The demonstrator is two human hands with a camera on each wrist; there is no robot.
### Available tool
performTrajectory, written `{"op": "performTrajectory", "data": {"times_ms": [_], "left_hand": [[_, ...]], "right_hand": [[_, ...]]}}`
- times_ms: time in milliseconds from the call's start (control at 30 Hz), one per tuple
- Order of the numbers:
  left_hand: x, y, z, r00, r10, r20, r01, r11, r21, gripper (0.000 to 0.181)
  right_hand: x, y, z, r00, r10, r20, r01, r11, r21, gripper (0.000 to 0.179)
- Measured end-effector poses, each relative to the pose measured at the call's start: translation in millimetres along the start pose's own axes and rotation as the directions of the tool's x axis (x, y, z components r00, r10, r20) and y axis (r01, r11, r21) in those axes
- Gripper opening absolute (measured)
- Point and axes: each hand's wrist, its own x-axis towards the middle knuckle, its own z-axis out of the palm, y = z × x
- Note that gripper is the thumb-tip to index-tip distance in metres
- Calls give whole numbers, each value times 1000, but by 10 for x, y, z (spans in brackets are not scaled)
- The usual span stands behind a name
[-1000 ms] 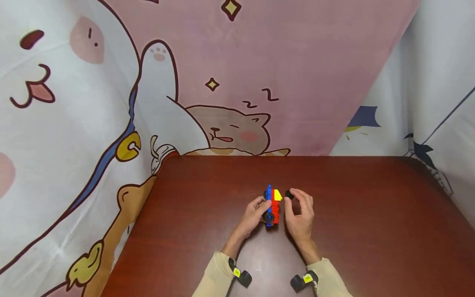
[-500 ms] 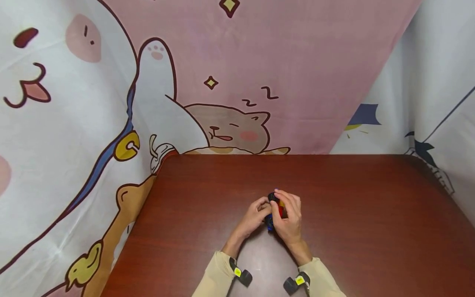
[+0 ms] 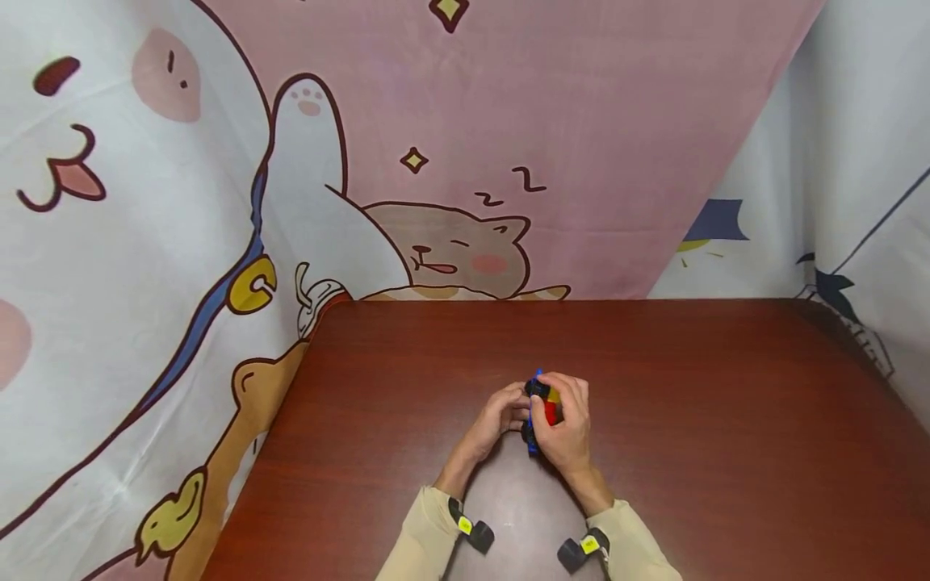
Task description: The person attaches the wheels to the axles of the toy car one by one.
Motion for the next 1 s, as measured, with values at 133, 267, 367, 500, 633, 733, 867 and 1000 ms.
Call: {"op": "performTrajectory", "data": {"times_ms": [133, 267, 367, 500, 633, 733, 867, 1000], "left_hand": [[-41, 9, -31, 998, -18, -52, 18, 1000, -3, 46], [-105, -5, -72, 995, -23, -101, 25, 1000, 19, 45], [-101, -33, -82, 995, -11, -98, 13, 1000, 27, 47], [-92, -99, -55, 995, 10, -97, -5, 999, 50, 43], [-91, -154, -27, 992, 35, -118, -26, 997, 72, 43], [-74, -179, -11, 989, 48, -140, -38, 997, 74, 42], [-70, -198, 5, 989, 31, -146, -26, 999, 32, 43], [-79, -229, -19, 990, 51, -128, -70, 987, -145, 47]], "right_hand": [[-31, 4, 28, 998, -25, 49, 23, 999, 28, 33], [-138, 62, 76, 998, 5, 58, -10, 997, 79, 29], [-223, 180, 92, 998, 47, 51, -50, 997, 63, 28], [-300, 275, 56, 994, 79, 72, -82, 996, 46, 33], [-337, 296, 31, 992, 95, 85, -102, 992, 77, 34], [-348, 303, 29, 990, 115, 84, -123, 988, 94, 32], [-408, 319, 10, 971, 224, 87, -235, 960, 155, 30], [-470, 333, -55, 859, 491, 144, -512, 812, 281, 28]]}}
